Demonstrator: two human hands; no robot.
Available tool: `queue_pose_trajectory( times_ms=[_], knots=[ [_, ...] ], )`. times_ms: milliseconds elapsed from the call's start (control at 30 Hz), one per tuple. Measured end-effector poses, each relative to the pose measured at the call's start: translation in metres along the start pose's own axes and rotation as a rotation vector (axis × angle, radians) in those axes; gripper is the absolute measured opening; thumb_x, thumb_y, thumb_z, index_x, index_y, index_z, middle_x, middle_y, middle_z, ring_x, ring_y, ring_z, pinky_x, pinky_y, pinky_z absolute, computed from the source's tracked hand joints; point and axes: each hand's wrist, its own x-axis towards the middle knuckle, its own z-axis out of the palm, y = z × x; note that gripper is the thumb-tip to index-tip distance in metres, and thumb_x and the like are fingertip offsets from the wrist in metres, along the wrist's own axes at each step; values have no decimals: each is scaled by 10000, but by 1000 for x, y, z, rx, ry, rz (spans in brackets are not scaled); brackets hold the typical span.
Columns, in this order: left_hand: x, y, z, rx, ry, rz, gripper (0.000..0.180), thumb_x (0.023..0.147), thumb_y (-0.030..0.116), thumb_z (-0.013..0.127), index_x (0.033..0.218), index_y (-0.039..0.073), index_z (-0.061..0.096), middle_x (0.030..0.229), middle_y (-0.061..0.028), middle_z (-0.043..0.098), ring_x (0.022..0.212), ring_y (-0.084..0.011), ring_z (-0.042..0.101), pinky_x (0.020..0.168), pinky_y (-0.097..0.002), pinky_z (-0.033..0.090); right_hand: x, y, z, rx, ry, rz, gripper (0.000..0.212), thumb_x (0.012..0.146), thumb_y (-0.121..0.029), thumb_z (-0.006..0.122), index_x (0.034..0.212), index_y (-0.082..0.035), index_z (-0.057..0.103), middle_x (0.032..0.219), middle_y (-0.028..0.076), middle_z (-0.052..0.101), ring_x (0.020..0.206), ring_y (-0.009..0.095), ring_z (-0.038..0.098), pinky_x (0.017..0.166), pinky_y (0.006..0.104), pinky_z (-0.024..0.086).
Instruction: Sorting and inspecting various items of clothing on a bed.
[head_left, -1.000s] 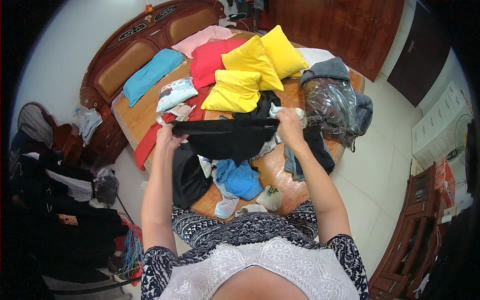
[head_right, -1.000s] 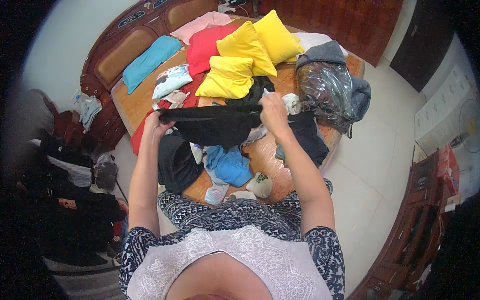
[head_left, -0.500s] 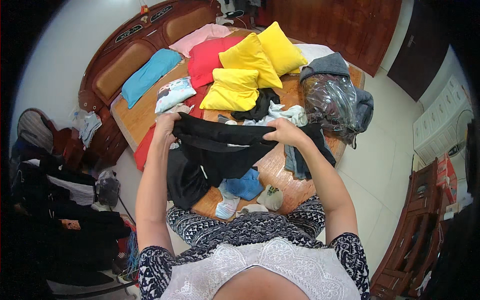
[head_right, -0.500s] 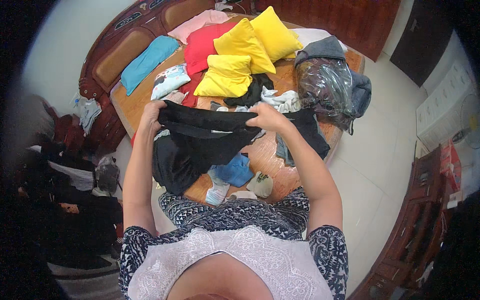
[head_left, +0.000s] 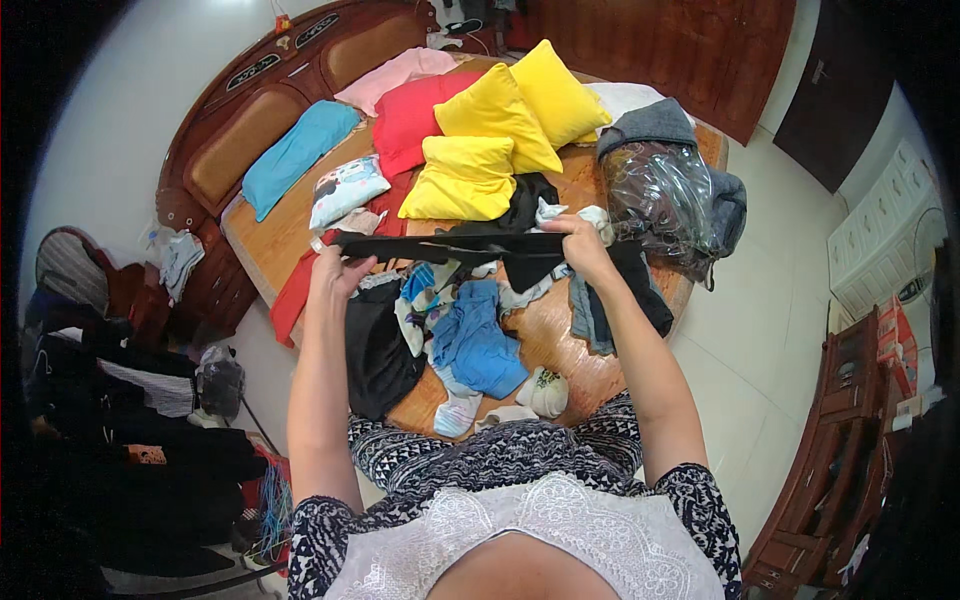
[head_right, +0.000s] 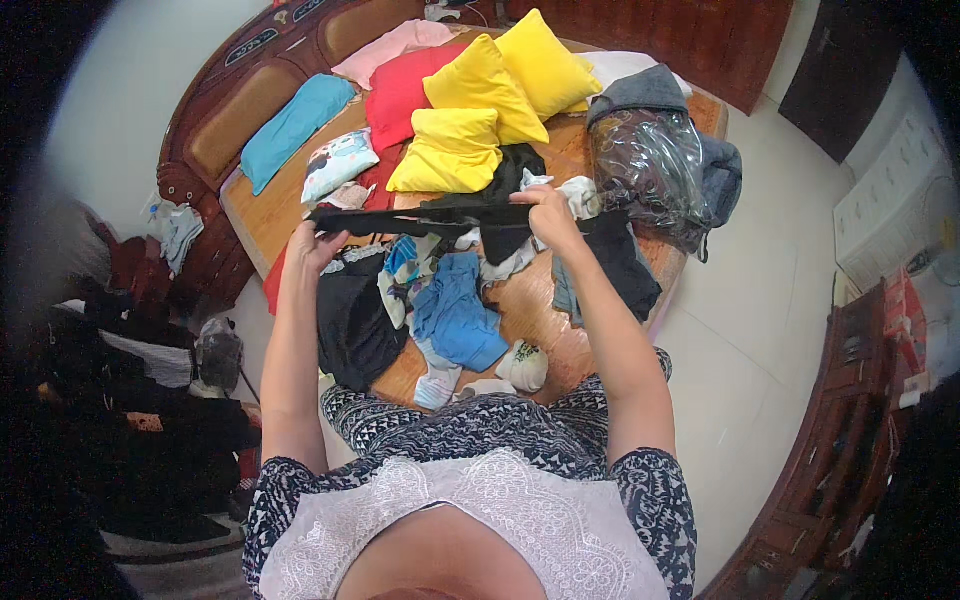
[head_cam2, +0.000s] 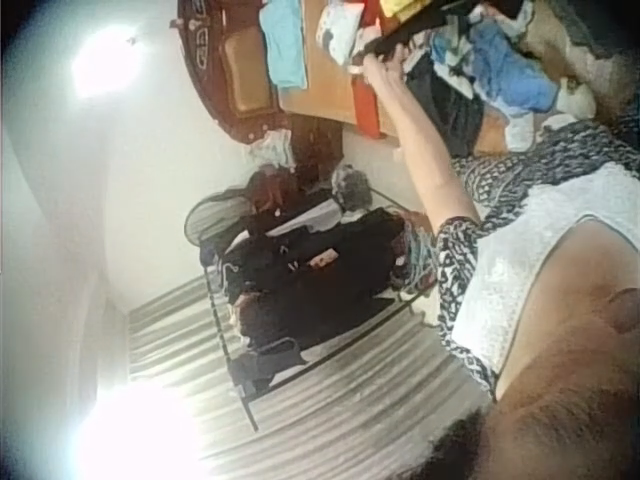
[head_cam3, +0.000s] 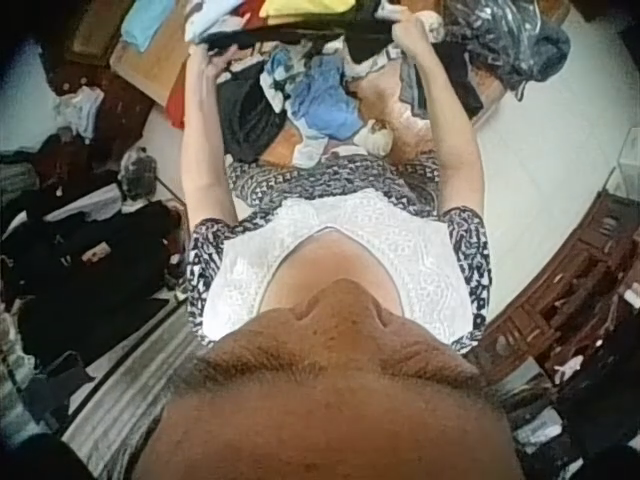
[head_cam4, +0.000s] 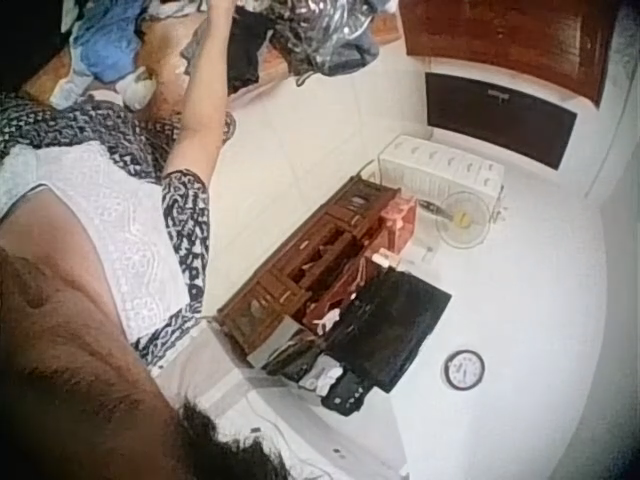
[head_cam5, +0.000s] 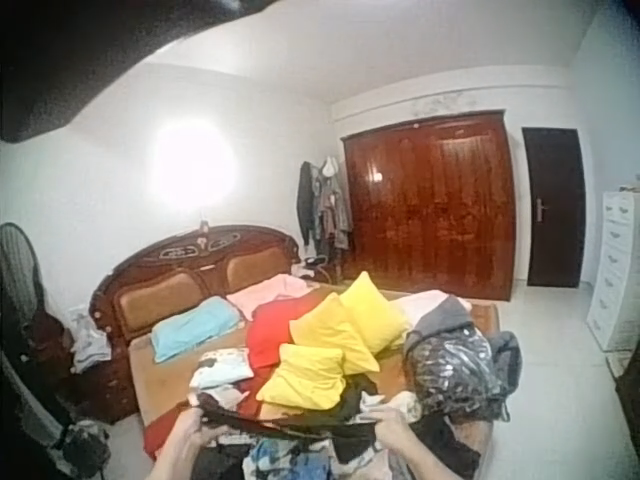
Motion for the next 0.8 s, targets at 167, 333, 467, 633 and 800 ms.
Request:
queue_pose_trajectory(
  times_ms=[167, 333, 467, 633, 800],
  knots=[
    [-9, 4, 2, 208, 155, 167, 149, 882, 103, 421, 942, 67, 552, 773, -96, 581, 621, -188, 539, 458, -322, 401, -3, -48, -12, 680, -201, 325, 471, 589, 25, 366, 961, 55, 653, 967, 123, 636, 942, 208, 574, 874, 267, 414],
    [-7, 2, -7, 36, 88, 307, 64, 793, 31, 550, 821, -13, 588, 714, -126, 595, 502, -215, 554, 420, -335, 443, -30, -65, 0, 650, -489, 318, 312, 769, -158, 566, 994, 44, 644, 939, 90, 654, 858, 139, 589, 803, 270, 452],
    [-23, -15, -37, 100, -6, 266, 117, 766, 0, 481, 807, -9, 590, 693, -109, 567, 659, -238, 595, 573, -372, 510, -87, -62, 19, 330, -820, 209, 383, 762, -253, 671, 1029, 18, 634, 971, 103, 658, 897, 179, 602, 822, 303, 460],
    [-50, -68, -91, 772, -106, 239, 65, 685, 9, 500, 674, 48, 551, 630, -25, 488, 555, -150, 468, 495, -319, 374, -135, -60, 18, 36, -962, 149, 272, 752, -175, 627, 956, 3, 636, 832, 218, 629, 818, 342, 616, 763, 391, 476],
    [-138, -78, -79, 693, -237, -180, 129, 629, 7, 533, 751, 40, 556, 657, 14, 498, 600, -114, 473, 532, -262, 369, -157, -11, 1, -387, -651, 254, 239, 701, -142, 537, 866, -13, 653, 848, 251, 617, 846, 388, 607, 755, 447, 479]
  ],
)
